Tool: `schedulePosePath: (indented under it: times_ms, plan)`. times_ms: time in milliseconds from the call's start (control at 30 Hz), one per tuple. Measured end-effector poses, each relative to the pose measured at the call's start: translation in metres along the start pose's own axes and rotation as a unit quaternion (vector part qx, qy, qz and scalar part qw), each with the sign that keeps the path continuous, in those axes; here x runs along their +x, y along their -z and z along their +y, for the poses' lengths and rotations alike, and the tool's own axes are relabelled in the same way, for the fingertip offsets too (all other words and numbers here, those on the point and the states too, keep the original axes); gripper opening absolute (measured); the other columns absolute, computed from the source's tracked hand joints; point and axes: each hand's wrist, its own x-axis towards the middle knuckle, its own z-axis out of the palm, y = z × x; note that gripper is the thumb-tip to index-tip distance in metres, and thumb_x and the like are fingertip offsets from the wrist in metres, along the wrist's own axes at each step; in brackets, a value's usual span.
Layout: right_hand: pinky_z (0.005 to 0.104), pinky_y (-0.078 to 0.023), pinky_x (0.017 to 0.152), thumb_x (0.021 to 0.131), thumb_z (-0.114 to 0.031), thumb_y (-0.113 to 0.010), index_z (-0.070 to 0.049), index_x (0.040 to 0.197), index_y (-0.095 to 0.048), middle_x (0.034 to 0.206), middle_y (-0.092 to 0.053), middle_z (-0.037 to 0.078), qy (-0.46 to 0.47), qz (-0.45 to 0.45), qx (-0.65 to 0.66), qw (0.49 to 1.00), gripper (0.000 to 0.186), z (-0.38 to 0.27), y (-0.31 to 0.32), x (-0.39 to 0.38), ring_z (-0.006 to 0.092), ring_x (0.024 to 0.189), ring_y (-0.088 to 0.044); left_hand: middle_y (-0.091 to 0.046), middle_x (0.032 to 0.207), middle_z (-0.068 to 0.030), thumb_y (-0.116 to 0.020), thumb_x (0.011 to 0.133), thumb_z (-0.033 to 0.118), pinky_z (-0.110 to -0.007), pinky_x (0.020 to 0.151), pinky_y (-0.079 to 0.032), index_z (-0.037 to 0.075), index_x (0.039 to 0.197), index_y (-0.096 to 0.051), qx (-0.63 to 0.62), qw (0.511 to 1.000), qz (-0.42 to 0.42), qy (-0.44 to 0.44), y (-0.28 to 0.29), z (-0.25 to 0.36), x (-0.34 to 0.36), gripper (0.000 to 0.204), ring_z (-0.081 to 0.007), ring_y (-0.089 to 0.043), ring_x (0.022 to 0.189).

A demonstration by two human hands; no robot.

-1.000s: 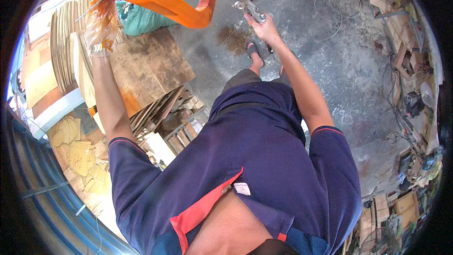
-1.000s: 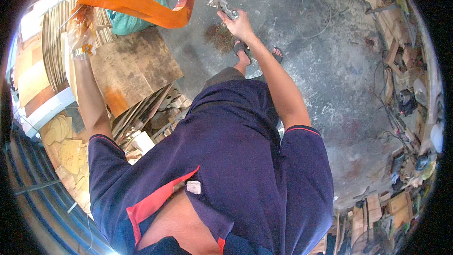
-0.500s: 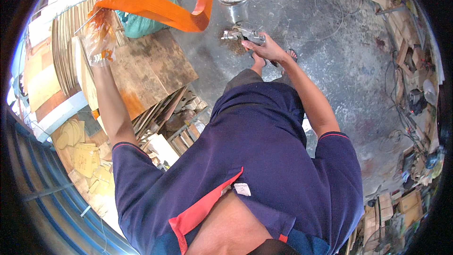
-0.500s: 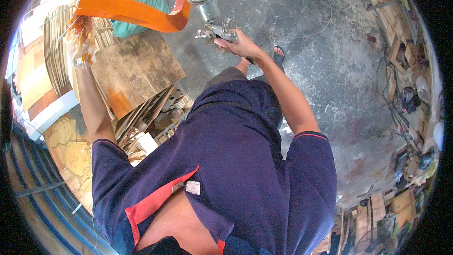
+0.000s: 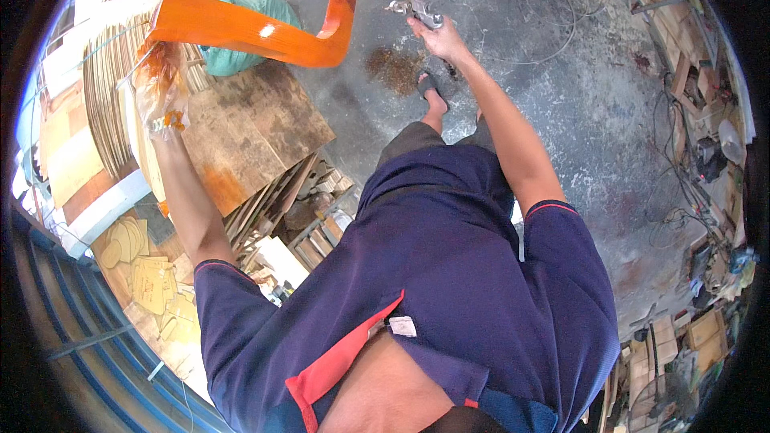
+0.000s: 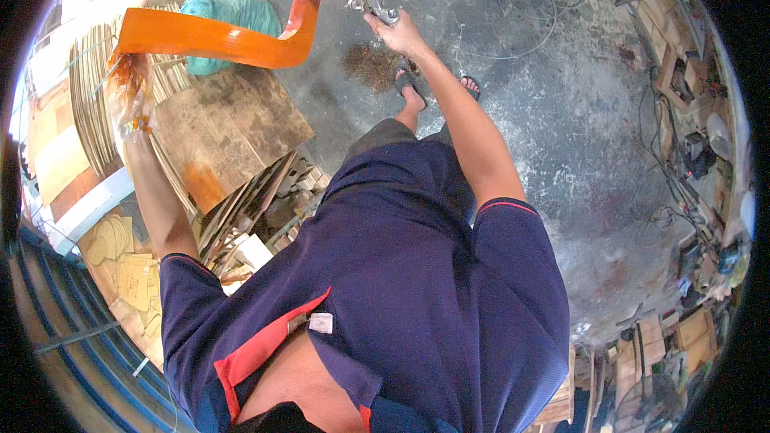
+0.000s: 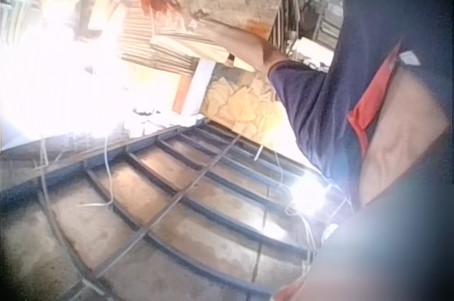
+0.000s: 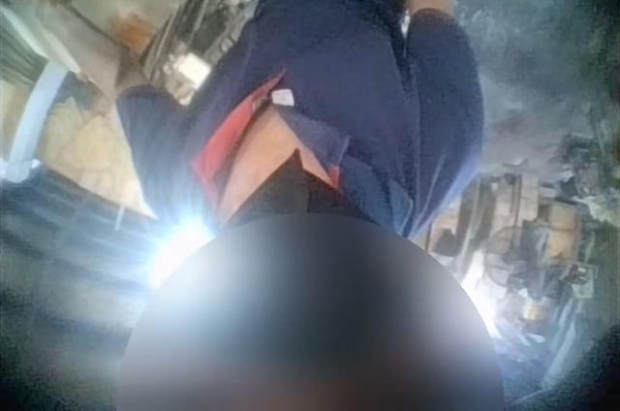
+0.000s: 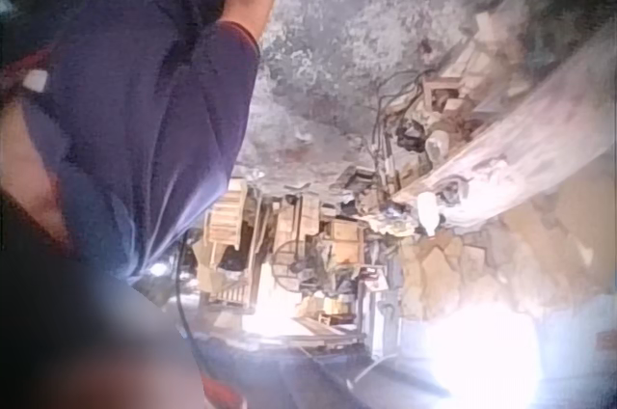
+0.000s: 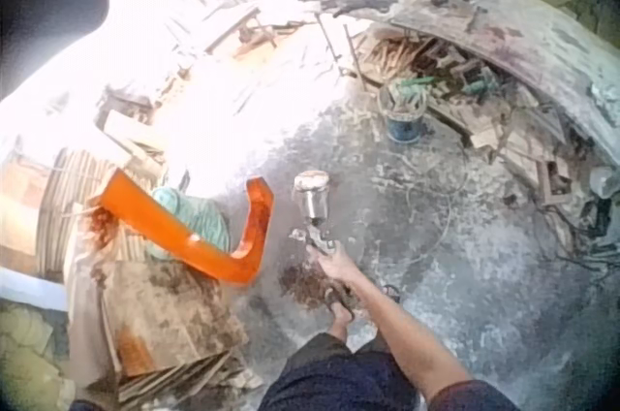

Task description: The person holds an orange L-shaped wooden piece with the left hand and uses a spray gun in the right hand to apply orange paint. The person rotates the piece to cover multiple sides and edges, then sets it down briefly before picking it up again to continue spraying.

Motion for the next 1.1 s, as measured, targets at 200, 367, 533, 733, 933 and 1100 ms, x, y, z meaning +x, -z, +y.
schedulePosePath:
  times_ms: [200,367,533,733,933,1100]
  plan:
    - [0.029,-0.028,0.044,0.097,-0.043,-0.068,-0.011,0.072,-0.056,0.053,-0.044,-0.006,0.019,0.04,0.004,0.999,0.043,-0.001,0.009,0.038,0.0065,0.045,-0.04,-0.053,0.133,-0.0129,-0.065,0.098,0.017,-0.033,0.106,-0.044,-0.001,0.138,-0.047,-0.007,1.0,-0.013,0.003,0.0,-0.001,-0.003,0.047,-0.0215,-0.054,0.12]
    - [0.0309,-0.031,0.045,0.097,-0.046,-0.067,-0.009,0.073,-0.059,0.052,-0.045,-0.004,0.001,0.079,0.007,0.997,0.044,-0.003,0.022,0.064,0.0078,0.044,-0.041,-0.055,0.129,-0.0119,-0.065,0.098,0.015,-0.032,0.102,-0.046,-0.001,0.136,-0.048,-0.019,0.999,-0.026,0.008,0.009,-0.005,-0.006,0.045,-0.0195,-0.056,0.114]
    - [0.032,-0.035,0.047,0.096,-0.048,-0.066,-0.008,0.074,-0.062,0.054,-0.05,-0.003,0.073,0.142,-0.037,0.986,0.046,-0.021,0.033,0.08,0.0103,0.047,-0.046,-0.057,0.125,-0.0109,-0.065,0.097,0.013,-0.03,0.098,-0.049,-0.001,0.134,-0.049,-0.024,0.999,-0.032,0.016,0.032,-0.017,0.0,0.042,-0.0176,-0.058,0.109]
    - [0.0322,-0.041,0.055,0.096,-0.049,-0.066,-0.008,0.078,-0.065,0.062,-0.057,-0.001,0.105,0.135,-0.059,0.983,0.045,-0.041,0.037,0.065,0.01,0.057,-0.052,-0.058,0.12,-0.0096,-0.065,0.097,0.012,-0.027,0.093,-0.052,-0.001,0.131,-0.05,-0.013,0.994,-0.112,-0.011,0.026,-0.007,0.011,0.039,-0.0153,-0.061,0.103]
    - [0.0376,-0.05,0.067,0.09,-0.044,-0.074,-0.003,0.096,-0.072,0.075,-0.069,0.007,0.032,0.051,-0.095,0.994,0.042,-0.031,0.025,0.021,0.0171,0.071,-0.062,-0.059,0.119,-0.009,-0.071,0.093,0.012,-0.026,0.092,-0.052,-0.001,0.132,-0.049,-0.058,0.996,-0.066,-0.004,0.018,-0.005,0.001,0.047,-0.0146,-0.06,0.105]
    - [0.0401,-0.048,0.064,0.091,-0.047,-0.072,-0.002,0.096,-0.071,0.069,-0.065,0.01,0.035,0.007,-0.09,0.995,0.046,-0.028,0.008,-0.003,0.0189,0.065,-0.058,-0.058,0.116,-0.0099,-0.053,0.103,0.015,-0.023,0.085,-0.05,0.0,0.129,-0.048,-0.083,0.993,0.032,0.073,0.05,-0.037,0.012,0.03,-0.0138,-0.059,0.098]
